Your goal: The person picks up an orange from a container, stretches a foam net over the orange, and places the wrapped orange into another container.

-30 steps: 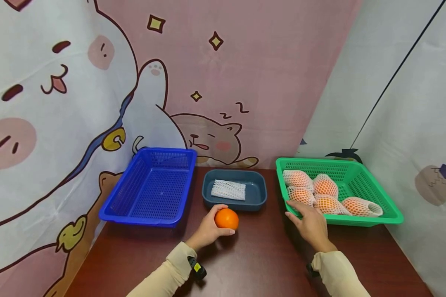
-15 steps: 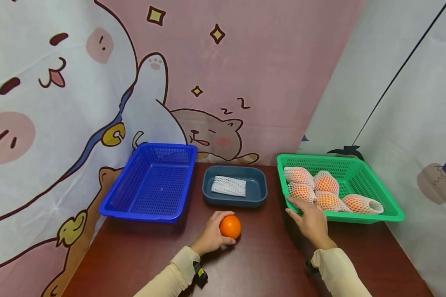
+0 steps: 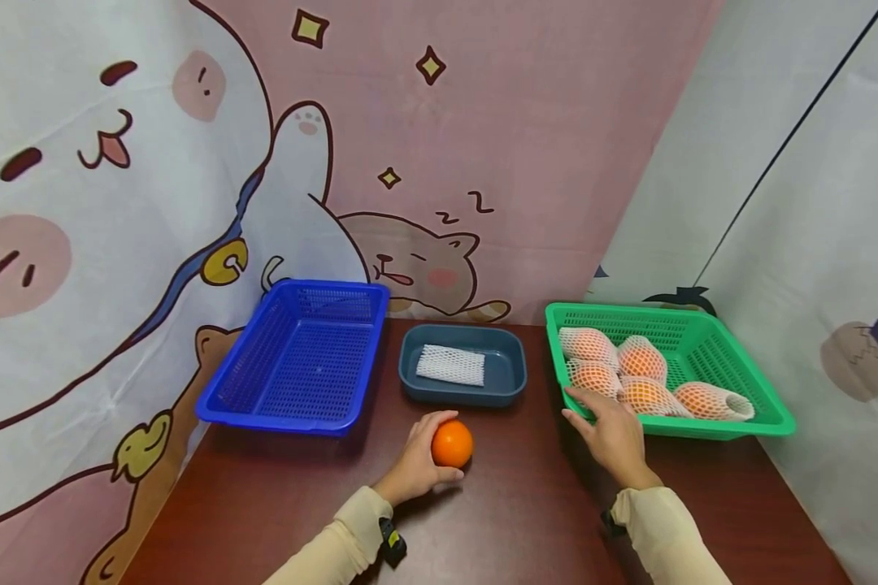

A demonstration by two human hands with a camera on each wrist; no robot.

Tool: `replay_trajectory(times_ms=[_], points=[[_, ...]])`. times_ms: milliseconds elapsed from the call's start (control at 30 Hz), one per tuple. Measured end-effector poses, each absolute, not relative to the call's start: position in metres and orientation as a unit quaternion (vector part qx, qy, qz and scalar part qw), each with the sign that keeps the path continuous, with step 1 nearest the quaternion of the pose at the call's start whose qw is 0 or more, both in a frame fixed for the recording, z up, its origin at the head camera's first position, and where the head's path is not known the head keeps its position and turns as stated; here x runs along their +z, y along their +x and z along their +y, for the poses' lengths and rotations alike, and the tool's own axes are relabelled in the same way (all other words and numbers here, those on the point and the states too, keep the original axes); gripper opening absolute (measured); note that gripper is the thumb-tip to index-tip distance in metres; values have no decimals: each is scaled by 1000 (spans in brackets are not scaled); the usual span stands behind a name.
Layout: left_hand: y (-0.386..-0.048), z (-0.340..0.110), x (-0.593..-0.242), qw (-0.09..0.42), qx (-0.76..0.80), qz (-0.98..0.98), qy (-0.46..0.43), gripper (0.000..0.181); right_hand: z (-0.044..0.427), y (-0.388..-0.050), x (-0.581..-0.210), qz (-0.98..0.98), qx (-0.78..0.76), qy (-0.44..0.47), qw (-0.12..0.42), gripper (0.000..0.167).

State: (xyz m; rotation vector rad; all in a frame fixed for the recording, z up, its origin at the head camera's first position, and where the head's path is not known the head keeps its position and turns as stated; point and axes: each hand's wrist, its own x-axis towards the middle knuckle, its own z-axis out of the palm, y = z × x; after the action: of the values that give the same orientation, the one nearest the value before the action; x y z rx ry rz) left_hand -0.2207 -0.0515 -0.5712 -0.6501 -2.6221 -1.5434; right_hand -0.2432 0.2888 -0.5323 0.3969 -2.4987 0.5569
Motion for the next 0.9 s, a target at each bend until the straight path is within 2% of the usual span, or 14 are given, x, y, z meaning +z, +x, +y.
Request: replay_trajectory(times_ms=[900], points=[[-225, -65, -577, 11, -524, -825, -212, 93, 287, -242, -530, -926, 212, 147, 274, 49]])
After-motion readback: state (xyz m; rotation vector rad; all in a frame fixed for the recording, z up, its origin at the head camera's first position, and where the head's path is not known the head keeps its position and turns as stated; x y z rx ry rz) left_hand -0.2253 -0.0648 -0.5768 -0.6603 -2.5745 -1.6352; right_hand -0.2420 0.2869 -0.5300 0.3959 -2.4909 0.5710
